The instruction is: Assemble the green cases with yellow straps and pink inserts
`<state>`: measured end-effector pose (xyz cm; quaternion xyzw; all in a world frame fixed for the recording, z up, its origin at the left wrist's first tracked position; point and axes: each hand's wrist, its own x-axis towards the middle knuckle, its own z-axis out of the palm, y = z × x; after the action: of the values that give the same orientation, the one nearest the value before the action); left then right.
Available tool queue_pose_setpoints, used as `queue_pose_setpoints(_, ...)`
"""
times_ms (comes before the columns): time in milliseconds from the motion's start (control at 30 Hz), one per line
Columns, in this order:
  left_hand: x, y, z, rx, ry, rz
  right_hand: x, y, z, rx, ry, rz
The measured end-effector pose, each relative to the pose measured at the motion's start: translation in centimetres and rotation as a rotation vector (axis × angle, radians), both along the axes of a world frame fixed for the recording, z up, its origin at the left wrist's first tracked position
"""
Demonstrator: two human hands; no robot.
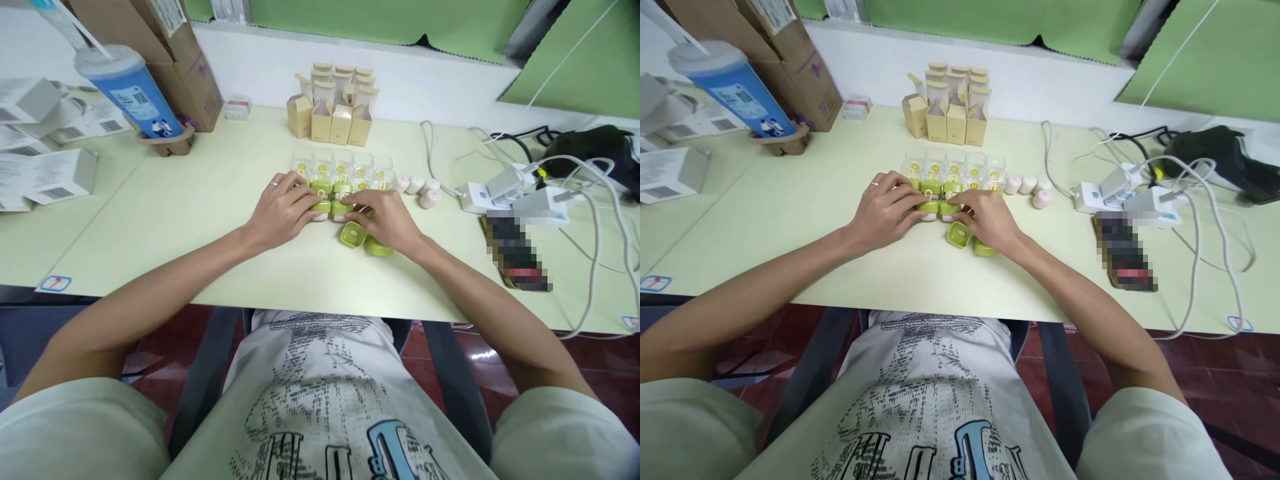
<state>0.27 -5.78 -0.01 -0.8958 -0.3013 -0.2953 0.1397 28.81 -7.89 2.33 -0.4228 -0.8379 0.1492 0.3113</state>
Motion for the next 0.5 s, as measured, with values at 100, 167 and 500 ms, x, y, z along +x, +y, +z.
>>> queue_pose_setpoints(100,-0.14,-0.08,0.35,-0.084,-0.013,0.005,-0.01,0.08,-0.05,0.009,-0.013,0.020)
queue_pose_setpoints(167,-0.26,-0.08,0.51,-0.121,-0.028,0.010,-0.02,0.18,-0.12,0.010,-0.022,0.028)
queue_pose_setpoints(500,-0.55,0.15,0.93,-0.136,-0.021,-0.014,-0.09,0.19,-0.43,-0.009,-0.015,0.007)
